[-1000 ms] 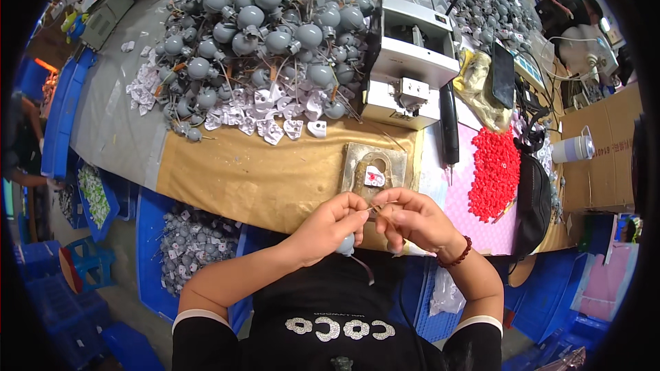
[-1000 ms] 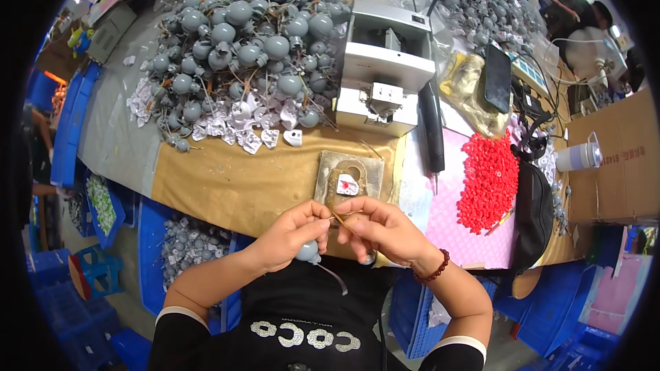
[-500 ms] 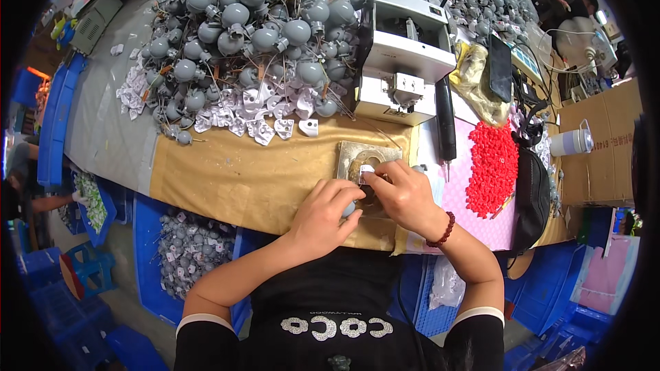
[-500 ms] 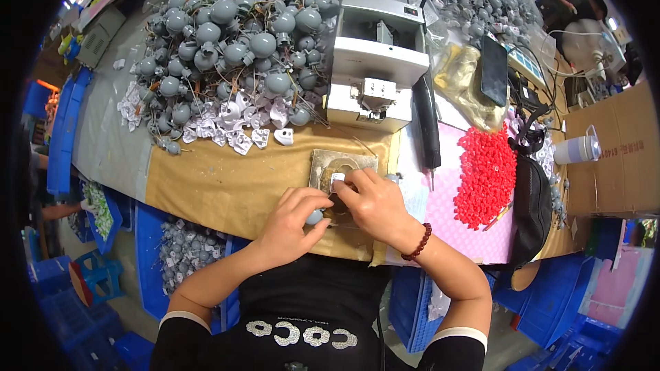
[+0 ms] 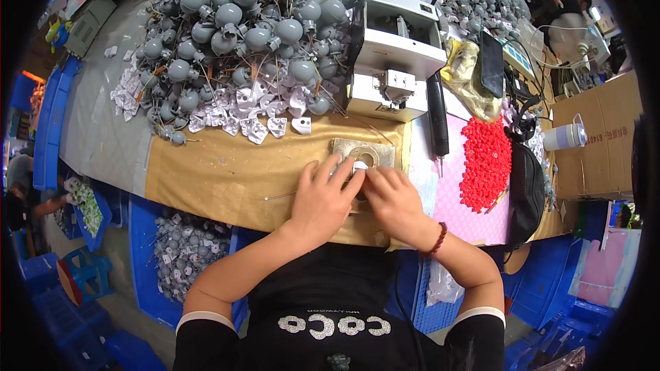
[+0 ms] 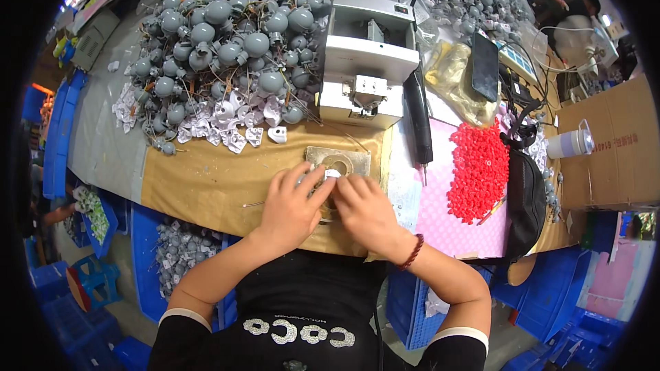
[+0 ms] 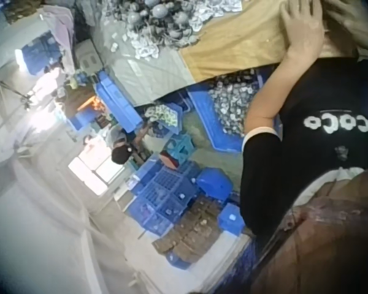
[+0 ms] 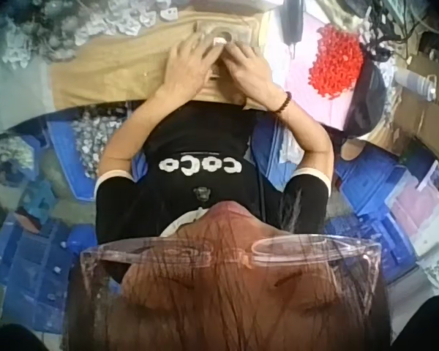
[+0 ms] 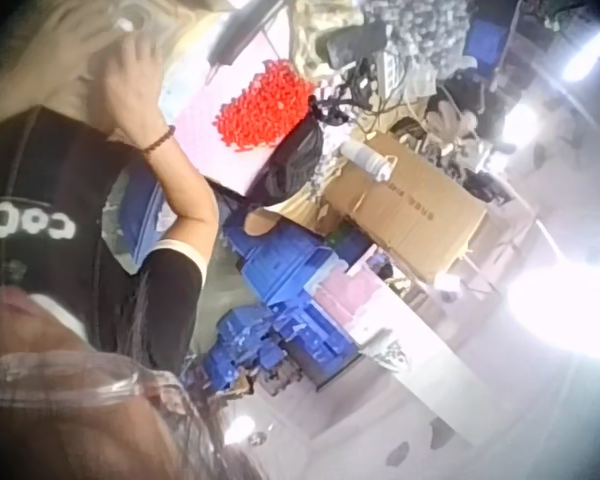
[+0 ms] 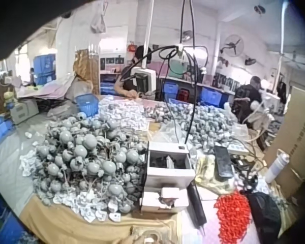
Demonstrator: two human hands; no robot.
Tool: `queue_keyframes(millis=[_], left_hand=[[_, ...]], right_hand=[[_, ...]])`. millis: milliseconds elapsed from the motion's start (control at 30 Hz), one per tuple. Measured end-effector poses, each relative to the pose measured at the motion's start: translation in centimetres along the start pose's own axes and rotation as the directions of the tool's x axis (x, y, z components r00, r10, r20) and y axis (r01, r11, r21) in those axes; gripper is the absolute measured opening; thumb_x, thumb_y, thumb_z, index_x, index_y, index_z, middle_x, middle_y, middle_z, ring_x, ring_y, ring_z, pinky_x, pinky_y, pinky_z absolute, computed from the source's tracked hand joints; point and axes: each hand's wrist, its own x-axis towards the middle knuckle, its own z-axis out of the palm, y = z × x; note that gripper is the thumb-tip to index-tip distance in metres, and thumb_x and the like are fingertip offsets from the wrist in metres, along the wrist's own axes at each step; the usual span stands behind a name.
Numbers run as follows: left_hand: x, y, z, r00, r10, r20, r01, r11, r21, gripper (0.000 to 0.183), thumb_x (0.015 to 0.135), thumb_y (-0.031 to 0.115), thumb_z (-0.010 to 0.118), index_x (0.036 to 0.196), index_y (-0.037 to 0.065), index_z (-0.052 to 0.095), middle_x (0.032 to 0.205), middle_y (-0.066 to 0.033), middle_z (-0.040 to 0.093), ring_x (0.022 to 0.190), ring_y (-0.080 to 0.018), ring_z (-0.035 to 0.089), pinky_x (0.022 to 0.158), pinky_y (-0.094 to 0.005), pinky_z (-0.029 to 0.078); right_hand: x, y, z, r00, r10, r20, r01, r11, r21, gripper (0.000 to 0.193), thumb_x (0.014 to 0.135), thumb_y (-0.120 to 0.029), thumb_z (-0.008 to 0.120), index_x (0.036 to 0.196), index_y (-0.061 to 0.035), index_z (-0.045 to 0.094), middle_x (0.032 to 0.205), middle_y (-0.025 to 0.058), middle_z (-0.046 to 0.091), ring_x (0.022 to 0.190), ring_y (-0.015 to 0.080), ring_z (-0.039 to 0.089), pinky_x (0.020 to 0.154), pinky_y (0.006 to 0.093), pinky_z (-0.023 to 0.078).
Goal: Assembling small spherical components using a pneumatic screwdriver and an assembly jig at a factory workstation.
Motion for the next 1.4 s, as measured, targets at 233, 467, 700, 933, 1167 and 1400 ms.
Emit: queue_keyframes(millis=[233,467,700,933,1167,1400], left_hand=[[0.0,-0.6,1.2,0.996,0.07,0.048,-0.072,0.997,0.024,0.053,0.073,0.009,0.077,0.125,0.008,0.068,0.13,-0.0147,0.063,0.12,-0.0296,0.058,0.1,-0.0452,0.045],[0.5,-1.5,1.2,0.994,0.112,0.016,-0.111,0.992,-0.057,0.048,0.074,0.008,0.078,0.121,0.009,0.07,0.125,-0.014,0.065,0.116,-0.0291,0.061,0.096,-0.0419,0.048],[0.5,-1.8,1.0,0.994,0.113,0.014,-0.112,0.991,-0.075,0.046,0.074,0.008,0.078,0.119,0.008,0.071,0.124,-0.0134,0.065,0.116,-0.0288,0.062,0.095,-0.0414,0.049],[0.5,-2.0,1.0,0.993,0.115,0.014,-0.113,0.99,-0.079,0.044,0.075,0.009,0.077,0.118,0.008,0.072,0.123,-0.0133,0.066,0.116,-0.0289,0.062,0.094,-0.0413,0.049],[0.8,-2.6,0.7,0.989,0.143,0.023,-0.139,0.983,-0.122,0.037,0.075,0.01,0.076,0.112,0.008,0.072,0.123,-0.0131,0.066,0.116,-0.0294,0.062,0.095,-0.0414,0.05],[1.3,-2.5,0.4,0.995,0.097,0.019,-0.091,0.978,-0.185,0.031,0.077,0.011,0.076,0.107,0.008,0.071,0.117,-0.0099,0.066,0.112,-0.028,0.062,0.092,-0.042,0.05]], right_hand=[[-4.3,4.8,-3.7,0.913,0.406,0.031,-0.362,0.774,0.52,0.041,0.088,-0.001,0.072,0.129,-0.0036,0.065,0.128,0.0169,0.066,0.125,0.0342,0.061,0.105,0.042,0.049],[-6.1,4.2,0.5,0.9,0.435,-0.026,-0.399,0.847,0.352,0.033,0.084,0.005,0.073,0.114,-0.0037,0.061,0.12,0.0127,0.063,0.111,0.0243,0.063,0.093,0.0356,0.051],[-2.7,4.3,3.1,0.702,0.697,-0.145,-0.157,0.35,0.924,0.026,0.089,0.013,0.064,0.109,-0.0036,0.063,0.12,0.0071,0.056,0.106,0.0143,0.058,0.09,0.0288,0.049],[0.3,5.1,0.2,0.779,0.535,0.328,-0.067,-0.449,0.891,0.042,0.091,0.008,0.07,0.13,-0.0034,0.061,0.119,0.0103,0.065,0.113,0.0275,0.068,0.096,0.0389,0.059],[2.2,4.1,-0.9,0.832,0.483,0.272,-0.508,0.469,0.722,0.056,0.082,-0.001,0.084,0.133,-0.0021,0.062,0.102,0.0035,0.068,0.093,0.0101,0.064,0.08,0.0262,0.054],[2.8,3.6,-0.7,0.919,0.389,0.064,-0.375,0.811,0.45,0.052,0.08,-0.006,0.083,0.129,-0.0064,0.064,0.102,0.0103,0.064,0.096,0.0276,0.06,0.084,0.0366,0.052]])
